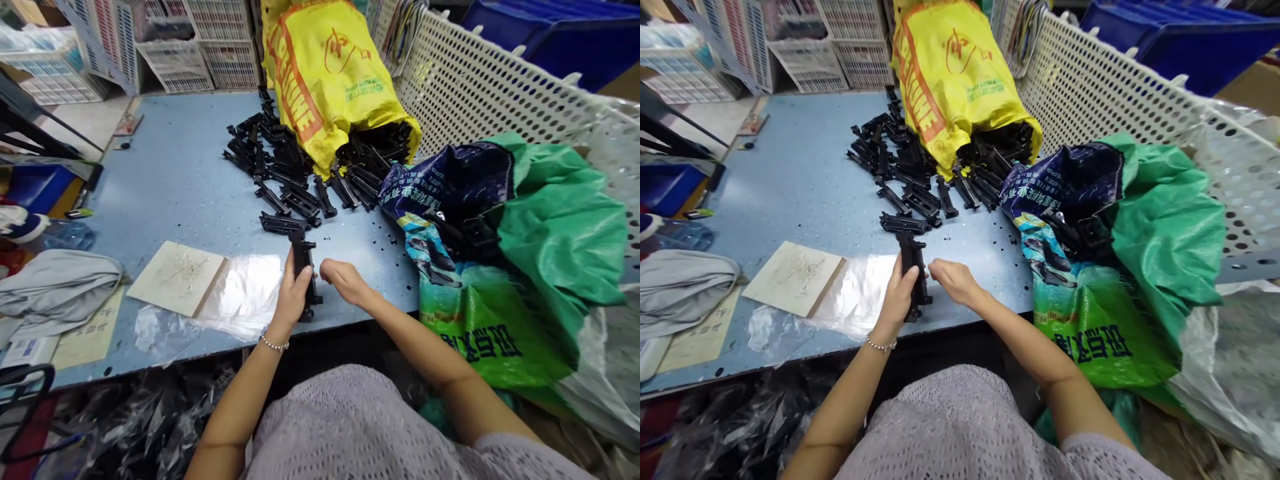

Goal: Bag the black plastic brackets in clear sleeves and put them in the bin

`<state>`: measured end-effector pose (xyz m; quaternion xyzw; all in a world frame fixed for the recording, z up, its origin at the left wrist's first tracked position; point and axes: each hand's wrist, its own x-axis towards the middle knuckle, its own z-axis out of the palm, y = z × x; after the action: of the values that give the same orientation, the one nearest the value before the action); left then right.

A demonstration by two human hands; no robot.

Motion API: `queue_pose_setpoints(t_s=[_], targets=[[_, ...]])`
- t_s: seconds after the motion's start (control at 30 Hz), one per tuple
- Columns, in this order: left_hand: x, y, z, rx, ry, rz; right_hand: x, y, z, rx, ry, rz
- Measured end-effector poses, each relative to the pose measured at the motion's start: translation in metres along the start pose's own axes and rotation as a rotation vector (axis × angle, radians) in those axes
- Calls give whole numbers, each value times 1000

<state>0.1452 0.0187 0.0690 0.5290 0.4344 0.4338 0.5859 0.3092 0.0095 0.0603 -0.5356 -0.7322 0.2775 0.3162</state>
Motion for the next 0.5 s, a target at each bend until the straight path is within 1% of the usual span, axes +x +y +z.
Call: queue_pose_setpoints(t_s=[0.03,0.07,0.1,0.13,0.17,0.23,0.27,0.3,0.37,0.4,0.43,0.5], targets=[[3,2,-2,-18,25,-39,-9,-4,7,-28,-36,-33],[5,4,-4,-37,40,-74,-19,-8,15,-67,-42,-56],[6,5,-7,-51,49,-93,-28,-10,21,-95,-35,-47],[7,4,-9,-53,55,-91,-36,-11,26,-97,-40,-6],[8,1,-12,-38,66,-81,-40,-10,29,-72,-74,56],[7,-10,-16,47,92,-71,-35,-5,27,-18,-161,181],[6,-18,-16,106,96,-78,-26,-1,23,-27,-176,215],[4,-26,-14,165,91,-98,-11,3,18,-73,-151,221],[-1,-42,-7,258,79,-148,30,11,9,-254,-4,183],[-4,-49,-1,284,82,-162,54,14,7,-360,52,141],[-7,-56,4,299,97,-164,78,17,7,-455,74,98],[-10,-64,11,316,138,-140,121,22,13,-613,33,27]])
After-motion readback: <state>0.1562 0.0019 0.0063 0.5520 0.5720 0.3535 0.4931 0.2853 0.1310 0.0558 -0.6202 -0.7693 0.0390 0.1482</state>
